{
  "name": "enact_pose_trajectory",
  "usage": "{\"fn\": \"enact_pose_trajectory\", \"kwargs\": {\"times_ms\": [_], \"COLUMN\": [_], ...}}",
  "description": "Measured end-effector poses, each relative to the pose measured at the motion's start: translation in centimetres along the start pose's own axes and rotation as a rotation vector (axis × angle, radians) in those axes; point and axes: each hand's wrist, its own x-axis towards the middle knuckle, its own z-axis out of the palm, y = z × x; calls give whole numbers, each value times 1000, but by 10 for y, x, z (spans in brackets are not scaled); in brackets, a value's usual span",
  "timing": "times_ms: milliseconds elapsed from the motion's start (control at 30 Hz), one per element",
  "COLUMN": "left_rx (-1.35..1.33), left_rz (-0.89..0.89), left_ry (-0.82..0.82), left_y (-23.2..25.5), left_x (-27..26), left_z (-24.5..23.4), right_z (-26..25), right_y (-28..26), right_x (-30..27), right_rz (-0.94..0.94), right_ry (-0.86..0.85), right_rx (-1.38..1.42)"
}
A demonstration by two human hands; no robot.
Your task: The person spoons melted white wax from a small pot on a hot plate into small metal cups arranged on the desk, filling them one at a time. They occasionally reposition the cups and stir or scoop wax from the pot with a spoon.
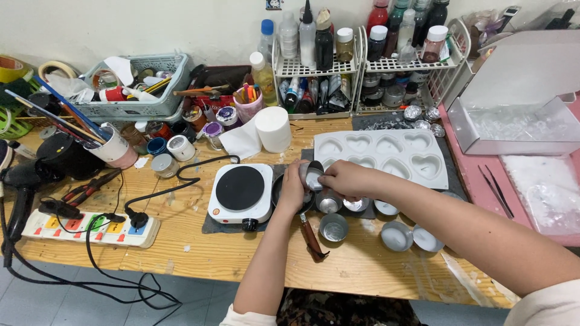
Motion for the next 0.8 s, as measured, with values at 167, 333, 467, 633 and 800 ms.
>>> {"fn": "enact_pose_trajectory", "kwargs": {"times_ms": [167, 333, 467, 633, 800], "left_rx": [240, 834, 929, 630, 182], "left_rz": [118, 351, 399, 394, 201], "left_ry": [21, 273, 361, 223, 25], "left_y": [41, 121, 135, 112, 89], "left_x": [-18, -72, -88, -90, -83], "left_z": [-13, -11, -14, -26, -19], "right_z": [8, 28, 43, 35, 12], "right_y": [-5, -21, -9, 9, 51], "right_x": [-5, -32, -28, -35, -39], "right_rz": [-266, -537, -578, -572, -340], "right_ry": [230, 572, 591, 674, 269], "right_rx": [-196, -587, -832, -589, 153]}}
